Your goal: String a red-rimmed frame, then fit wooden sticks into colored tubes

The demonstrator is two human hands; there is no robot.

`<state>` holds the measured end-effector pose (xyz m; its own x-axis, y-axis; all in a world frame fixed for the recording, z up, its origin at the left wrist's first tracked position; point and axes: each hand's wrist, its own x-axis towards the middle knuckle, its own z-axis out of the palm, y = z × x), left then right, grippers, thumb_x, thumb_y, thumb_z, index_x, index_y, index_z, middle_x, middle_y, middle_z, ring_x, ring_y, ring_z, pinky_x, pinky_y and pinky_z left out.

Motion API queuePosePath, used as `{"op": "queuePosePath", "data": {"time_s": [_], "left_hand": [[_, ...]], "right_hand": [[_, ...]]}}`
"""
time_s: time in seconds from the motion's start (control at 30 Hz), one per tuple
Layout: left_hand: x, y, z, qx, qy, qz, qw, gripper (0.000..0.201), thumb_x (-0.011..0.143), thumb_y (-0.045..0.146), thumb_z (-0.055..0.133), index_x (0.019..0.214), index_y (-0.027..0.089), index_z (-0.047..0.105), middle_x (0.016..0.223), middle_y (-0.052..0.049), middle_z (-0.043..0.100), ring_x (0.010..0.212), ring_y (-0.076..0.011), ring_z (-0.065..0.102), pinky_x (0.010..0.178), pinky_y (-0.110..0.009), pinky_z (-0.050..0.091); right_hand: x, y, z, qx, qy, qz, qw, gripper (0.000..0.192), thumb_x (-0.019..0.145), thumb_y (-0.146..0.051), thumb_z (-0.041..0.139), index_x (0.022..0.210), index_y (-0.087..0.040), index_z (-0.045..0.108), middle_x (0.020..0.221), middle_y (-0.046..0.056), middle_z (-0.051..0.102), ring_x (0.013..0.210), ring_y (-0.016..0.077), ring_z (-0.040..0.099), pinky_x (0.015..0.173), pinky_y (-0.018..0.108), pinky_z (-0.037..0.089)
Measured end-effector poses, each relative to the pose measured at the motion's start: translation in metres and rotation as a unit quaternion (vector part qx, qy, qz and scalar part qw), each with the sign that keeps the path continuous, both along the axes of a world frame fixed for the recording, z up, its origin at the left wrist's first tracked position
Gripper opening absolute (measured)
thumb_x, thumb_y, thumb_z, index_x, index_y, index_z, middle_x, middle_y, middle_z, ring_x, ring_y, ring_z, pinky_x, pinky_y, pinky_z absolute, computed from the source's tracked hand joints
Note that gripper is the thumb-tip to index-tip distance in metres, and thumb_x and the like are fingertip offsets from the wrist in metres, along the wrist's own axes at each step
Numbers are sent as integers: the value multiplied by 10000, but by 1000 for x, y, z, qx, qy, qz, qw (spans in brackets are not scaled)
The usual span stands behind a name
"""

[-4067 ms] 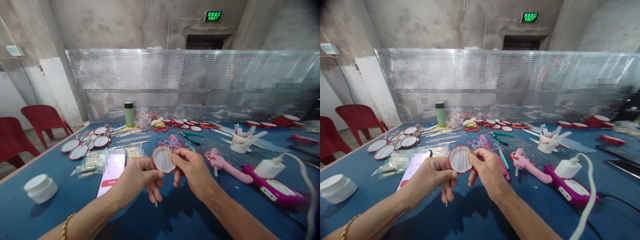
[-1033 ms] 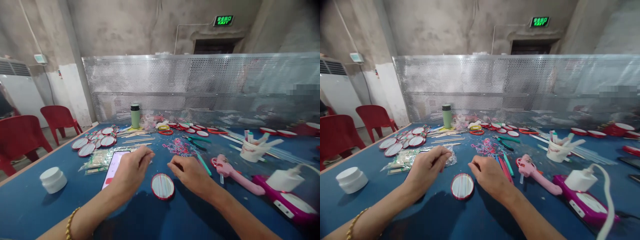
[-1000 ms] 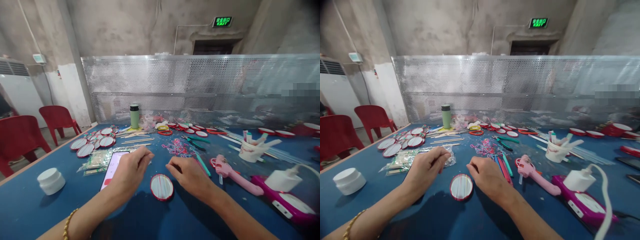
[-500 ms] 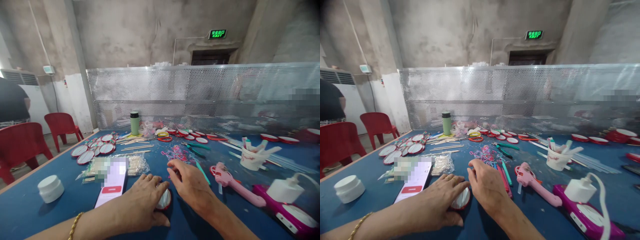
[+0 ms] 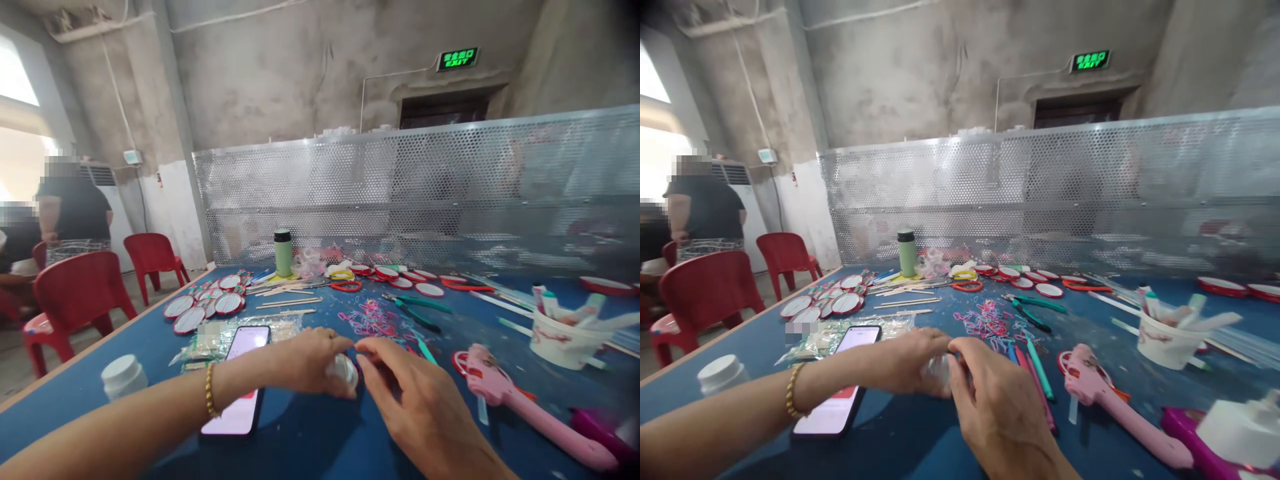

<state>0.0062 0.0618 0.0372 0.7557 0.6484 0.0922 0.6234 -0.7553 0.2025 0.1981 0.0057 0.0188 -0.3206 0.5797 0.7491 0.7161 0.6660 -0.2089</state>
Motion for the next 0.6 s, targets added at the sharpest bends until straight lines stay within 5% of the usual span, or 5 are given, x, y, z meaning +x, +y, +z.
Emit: {"op": "queuePosePath", "data": {"time_s": [0.03,0.1,0.2,0.33,0.6], "left_hand": [[-8,14,6,5,-25,16,1000,508,897,480,591,1331,218,557,1268,-99,639,1118,-238,611,948,-317,474],[-30,48,18,14,8,153,988,325,969,400,500,1207,240,652,1182,-49,688,1064,-183,634,922,-258,473],[-69,102,26,32,55,264,962,306,998,304,450,1065,128,691,1105,-131,683,1036,-237,640,928,-360,492],[-99,152,11,29,107,308,945,327,942,360,579,1215,181,605,1250,-88,605,1065,-231,618,899,-416,542],[-98,196,-20,61,147,345,925,360,938,350,589,1249,169,578,1252,-102,600,1062,-224,621,892,-433,544]], "right_hand": [[0,0,0,4,3,3,1000,187,961,-258,439,961,-249,626,806,18,753,648,164,718,589,266,510],[1,-1,0,9,8,10,1000,173,963,-270,448,964,-256,621,810,15,754,645,167,719,587,270,517],[2,0,-1,6,10,26,1000,152,960,-271,474,963,-264,627,814,12,752,645,165,717,587,266,528],[4,0,-3,-19,-14,36,999,178,970,-267,475,942,-268,651,787,15,743,616,157,699,580,250,531],[6,-5,2,-25,-12,41,999,193,985,-218,449,927,-231,633,727,-13,709,615,129,683,563,211,507]]}}
